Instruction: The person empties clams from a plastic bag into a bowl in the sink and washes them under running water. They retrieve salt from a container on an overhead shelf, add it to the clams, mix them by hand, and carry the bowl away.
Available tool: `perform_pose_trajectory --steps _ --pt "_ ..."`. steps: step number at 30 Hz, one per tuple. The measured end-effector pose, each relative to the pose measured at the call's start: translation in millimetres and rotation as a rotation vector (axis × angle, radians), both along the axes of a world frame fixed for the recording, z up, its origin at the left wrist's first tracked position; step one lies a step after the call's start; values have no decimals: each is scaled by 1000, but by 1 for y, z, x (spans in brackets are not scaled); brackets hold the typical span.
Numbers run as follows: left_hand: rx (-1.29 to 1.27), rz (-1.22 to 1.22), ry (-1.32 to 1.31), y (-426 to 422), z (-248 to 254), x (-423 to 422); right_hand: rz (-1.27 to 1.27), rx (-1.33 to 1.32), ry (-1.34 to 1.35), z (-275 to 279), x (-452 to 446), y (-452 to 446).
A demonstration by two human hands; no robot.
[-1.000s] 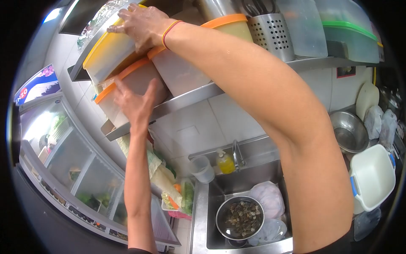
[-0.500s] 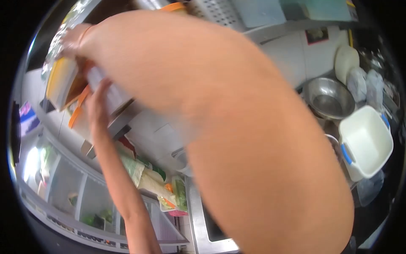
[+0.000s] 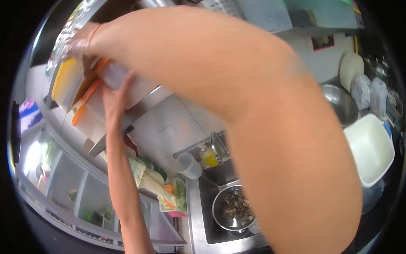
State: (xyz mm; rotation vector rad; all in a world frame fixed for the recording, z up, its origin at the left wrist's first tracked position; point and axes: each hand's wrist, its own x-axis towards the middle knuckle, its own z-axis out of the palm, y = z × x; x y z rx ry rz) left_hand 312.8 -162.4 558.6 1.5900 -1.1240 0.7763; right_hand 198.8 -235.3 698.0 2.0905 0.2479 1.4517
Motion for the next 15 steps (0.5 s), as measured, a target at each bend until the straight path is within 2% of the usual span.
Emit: perform_pose_trajectory --steps 1,3,4,6,7,8,9,11,12,14,15 --pt "66 397 15 -7 -3 -6 -54 -42 -8 2 4 3" --pt "68 532 -6 -13 -11 -19 39 -79 15 11 15 0" --pt "-1 489 -14 -10 -15 -26 74 -25 114 5 5 -8" --pt "-132 390 -43 -5 -21 -38 -21 -3 237 13 -14 -5" --pt "-220 391 -138 -1 -22 -35 -75 16 294 17 -25 -8" --pt "-308 390 -233 3 -21 -28 97 -17 354 14 -45 -14" --pt "-399 388 -330 8 -20 -24 153 -64 265 19 -32 -25" --pt "-511 555 -457 19 -11 -27 261 -160 83 32 -1 -52" --pt "-568 639 -521 24 -6 -27 247 -80 118 27 -23 -44" --pt "-475 634 -523 31 2 -13 222 84 183 10 -79 -41" --pt "-425 636 -523 33 2 -9 217 104 29 4 -84 -55"
